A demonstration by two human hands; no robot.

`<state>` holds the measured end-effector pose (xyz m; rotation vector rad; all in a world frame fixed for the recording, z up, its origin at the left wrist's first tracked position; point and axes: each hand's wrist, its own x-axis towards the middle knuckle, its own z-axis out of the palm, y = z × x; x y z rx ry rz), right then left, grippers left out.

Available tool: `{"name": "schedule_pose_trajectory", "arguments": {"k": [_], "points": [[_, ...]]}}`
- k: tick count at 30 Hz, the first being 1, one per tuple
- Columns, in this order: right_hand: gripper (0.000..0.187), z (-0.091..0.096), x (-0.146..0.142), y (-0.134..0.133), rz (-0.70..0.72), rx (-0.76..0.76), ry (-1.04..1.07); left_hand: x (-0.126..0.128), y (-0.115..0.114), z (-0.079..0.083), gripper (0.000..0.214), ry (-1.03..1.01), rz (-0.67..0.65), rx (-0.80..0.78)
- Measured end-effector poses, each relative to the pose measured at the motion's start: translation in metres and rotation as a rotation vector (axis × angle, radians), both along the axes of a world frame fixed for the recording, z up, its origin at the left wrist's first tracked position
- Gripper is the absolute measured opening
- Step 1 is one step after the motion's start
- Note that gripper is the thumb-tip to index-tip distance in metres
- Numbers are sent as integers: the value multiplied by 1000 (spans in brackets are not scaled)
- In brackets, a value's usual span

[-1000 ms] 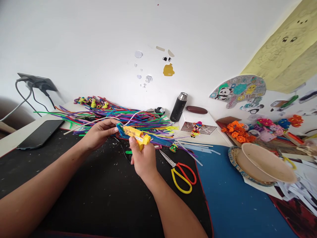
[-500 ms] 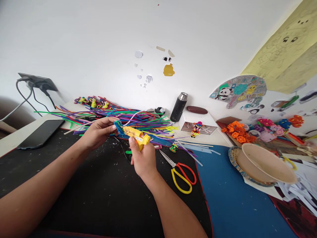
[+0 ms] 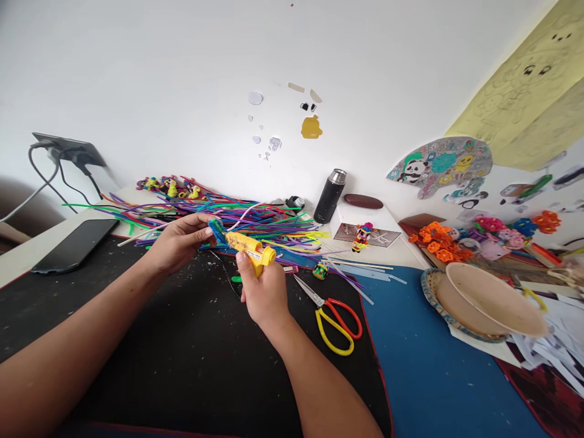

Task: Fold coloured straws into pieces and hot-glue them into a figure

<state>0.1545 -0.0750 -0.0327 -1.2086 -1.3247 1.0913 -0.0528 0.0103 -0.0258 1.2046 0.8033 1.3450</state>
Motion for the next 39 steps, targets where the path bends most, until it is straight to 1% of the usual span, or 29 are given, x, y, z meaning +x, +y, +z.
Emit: {"name": "schedule_pose_trajectory", "arguments": {"k": [5,8,11,14,17,20,22,24,26,28,31,36,39], "points": [[54,-1,0,1,-5,4,9,0,-1,1,39,-3,0,0],[54,-2,0,2,-18,4,18,-1,1,-1,41,-5,20,-13],[53,-4,0,3,-33,7,33,-4,6,-5,39,-33,101,-35],[52,-6,1,2,-13,16,4,-11,15,-10,40,-110,200,-70],[51,-6,0,-1,24,63,-169,-17,21,-12,42,-184,263,-90],[38,-8,-4,-5,74,179,-452,-19,23,-12,43,-202,278,-88],[32,-10,-9,-7,155,227,-644,-19,22,-10,43,-197,274,-80],[32,-11,-14,-10,243,217,-792,-18,21,-9,42,-192,272,-70],[35,-11,-18,-12,295,186,-872,-18,20,-7,41,-186,270,-61],[37,-12,-21,-12,322,167,-901,-18,20,-6,40,-181,265,-53],[41,-12,-23,-12,368,178,-900,-17,19,-5,40,-182,251,-42],[48,-13,-23,-11,498,237,-849,-17,17,-3,40,-222,205,-32],[46,-14,-20,-10,568,245,-781,-16,16,-2,40,-244,176,-31]]}}
